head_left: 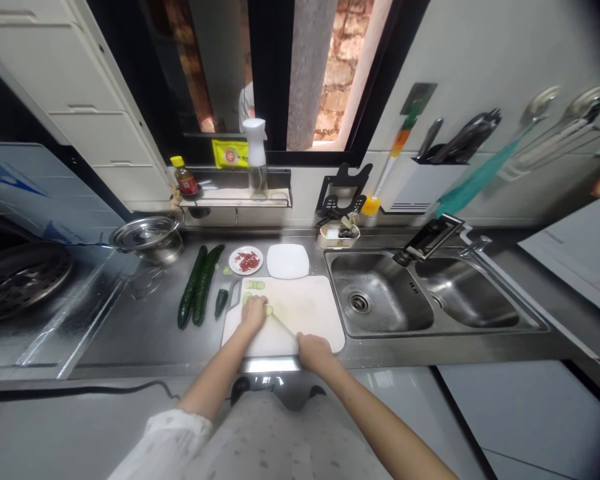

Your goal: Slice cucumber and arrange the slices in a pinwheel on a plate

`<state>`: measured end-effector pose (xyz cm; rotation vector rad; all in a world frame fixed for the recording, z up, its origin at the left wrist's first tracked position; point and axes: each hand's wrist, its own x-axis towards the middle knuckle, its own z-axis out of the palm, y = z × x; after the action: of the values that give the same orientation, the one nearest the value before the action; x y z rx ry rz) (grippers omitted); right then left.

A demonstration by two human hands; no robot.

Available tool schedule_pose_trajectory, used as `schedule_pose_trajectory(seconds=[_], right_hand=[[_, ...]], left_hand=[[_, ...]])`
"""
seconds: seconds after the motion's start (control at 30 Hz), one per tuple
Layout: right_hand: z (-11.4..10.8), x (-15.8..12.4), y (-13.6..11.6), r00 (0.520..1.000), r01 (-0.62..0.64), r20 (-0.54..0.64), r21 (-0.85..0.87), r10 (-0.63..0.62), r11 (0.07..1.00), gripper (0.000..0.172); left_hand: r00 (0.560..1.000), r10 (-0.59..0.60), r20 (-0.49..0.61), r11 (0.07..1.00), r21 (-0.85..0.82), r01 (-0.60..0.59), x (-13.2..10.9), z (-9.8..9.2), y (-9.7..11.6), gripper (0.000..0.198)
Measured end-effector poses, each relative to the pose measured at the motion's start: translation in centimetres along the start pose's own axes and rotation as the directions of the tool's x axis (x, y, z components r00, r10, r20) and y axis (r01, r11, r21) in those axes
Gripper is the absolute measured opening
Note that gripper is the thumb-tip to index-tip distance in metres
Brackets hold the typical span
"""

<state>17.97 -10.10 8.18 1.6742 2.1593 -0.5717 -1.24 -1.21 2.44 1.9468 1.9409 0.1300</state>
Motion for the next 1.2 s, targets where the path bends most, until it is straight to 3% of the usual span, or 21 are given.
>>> schedule_pose_trajectory(seconds=[0.23,0.47,0.73,0.97,1.2], right_hand=[[-1.1,-1.4,1.0,0.999,-0.010,0.040,0.036,0.009,0.999,0.030],[-0.4,-2.0,1.9,0.997,-0.048,-0.058,0.133,0.056,0.990,0.025],[-0.9,-1.6,2.9,0.983,-0.159,-0.051,0.218,0.174,0.963,0.025],[-1.2,-0.6,3.6,0.972,-0.212,-0.052,0.222,0.229,0.952,0.026],[-1.2,0.0,3.3,0.972,-0.203,-0.067,0.245,0.225,0.948,0.027]], left_hand=[[0.993,0.116,-0.001,0.985,0.128,-0.115,-1.8,-0.3,0.4,0.029],[0.995,0.087,-0.040,0.990,0.115,-0.082,-1.8,-0.1,0.5,0.024],[0.994,0.069,-0.084,0.998,0.016,-0.068,-1.4,0.2,0.2,0.020],[0.989,-0.095,-0.112,0.966,-0.250,0.064,-1.8,0.3,-0.4,0.016],[0.945,-0.295,-0.141,0.887,-0.407,0.216,-2.6,-0.6,-3.1,0.016]])
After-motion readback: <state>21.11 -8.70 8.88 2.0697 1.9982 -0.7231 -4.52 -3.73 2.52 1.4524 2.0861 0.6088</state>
